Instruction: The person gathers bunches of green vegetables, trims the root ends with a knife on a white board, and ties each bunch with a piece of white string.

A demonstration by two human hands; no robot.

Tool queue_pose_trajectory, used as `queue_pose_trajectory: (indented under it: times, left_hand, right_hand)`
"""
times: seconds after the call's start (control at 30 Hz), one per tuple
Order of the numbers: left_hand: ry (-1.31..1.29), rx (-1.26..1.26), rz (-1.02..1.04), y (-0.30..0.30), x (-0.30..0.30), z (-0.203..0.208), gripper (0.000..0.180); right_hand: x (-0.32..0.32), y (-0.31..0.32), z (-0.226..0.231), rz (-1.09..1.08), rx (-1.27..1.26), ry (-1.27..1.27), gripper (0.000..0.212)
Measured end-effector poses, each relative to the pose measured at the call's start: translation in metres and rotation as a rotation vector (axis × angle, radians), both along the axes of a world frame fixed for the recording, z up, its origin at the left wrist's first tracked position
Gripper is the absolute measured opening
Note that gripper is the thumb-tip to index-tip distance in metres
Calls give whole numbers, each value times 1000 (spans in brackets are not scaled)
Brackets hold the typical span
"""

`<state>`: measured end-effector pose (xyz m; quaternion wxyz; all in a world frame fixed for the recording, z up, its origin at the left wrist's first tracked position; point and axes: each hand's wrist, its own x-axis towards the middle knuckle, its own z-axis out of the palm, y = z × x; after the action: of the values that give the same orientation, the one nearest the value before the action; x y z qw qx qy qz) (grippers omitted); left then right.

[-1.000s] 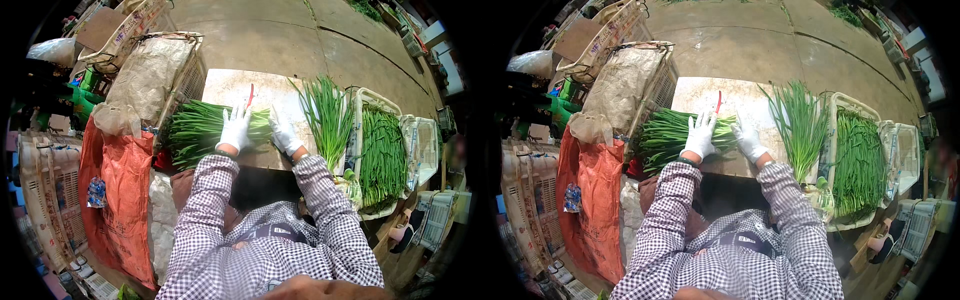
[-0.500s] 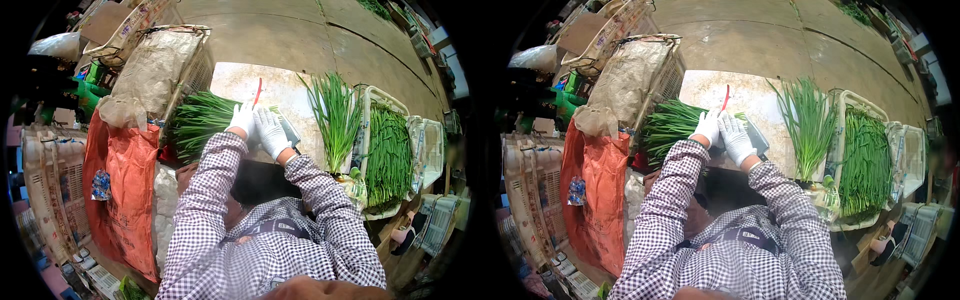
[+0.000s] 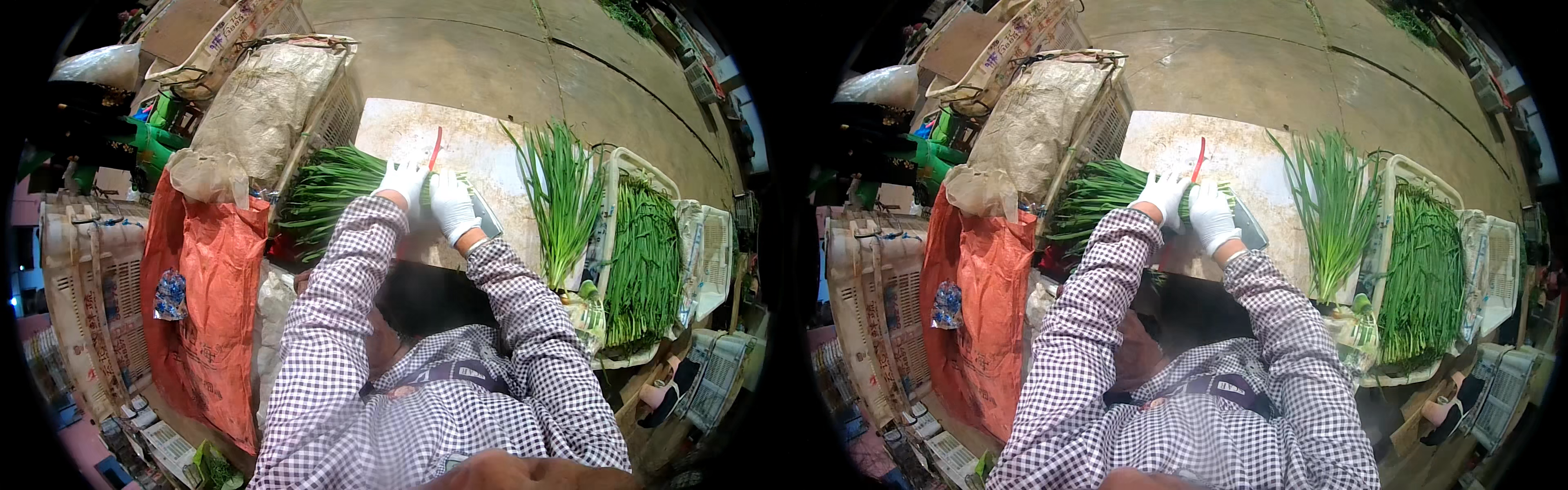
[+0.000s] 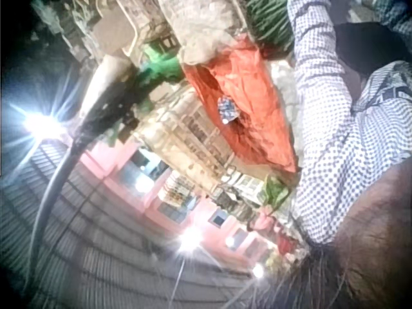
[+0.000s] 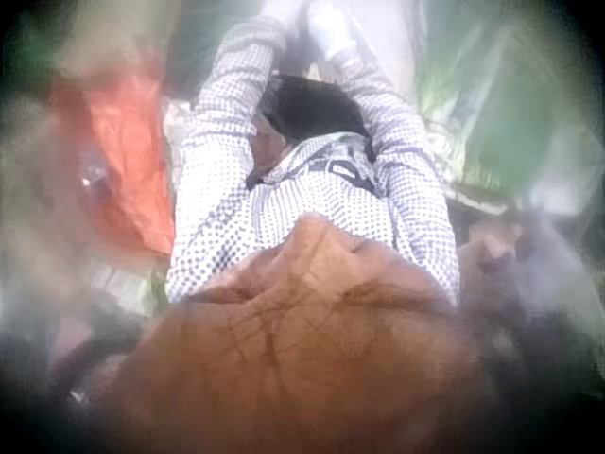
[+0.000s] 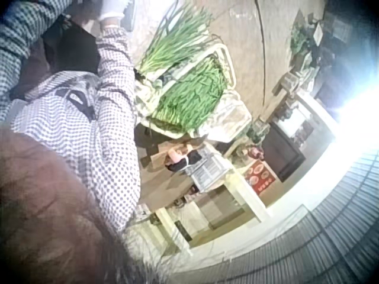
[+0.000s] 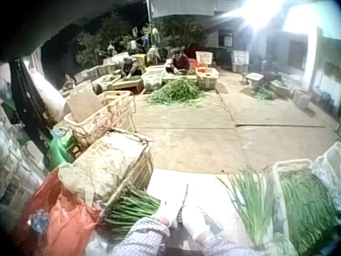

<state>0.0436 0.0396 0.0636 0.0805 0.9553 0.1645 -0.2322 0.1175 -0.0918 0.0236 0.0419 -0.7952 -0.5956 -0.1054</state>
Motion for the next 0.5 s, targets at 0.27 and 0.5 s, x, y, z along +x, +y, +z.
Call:
queue_pose_trajectory:
  times: [0.27, 0.5]
  left_hand:
    - [-43, -1, 53, -15, -11, 12, 117]
    - [-278, 17, 130, -16, -17, -9, 79]
  right_hand:
    - [8, 2, 5, 54, -13, 30, 46]
    - [15, 11, 0, 134, -66, 165, 22]
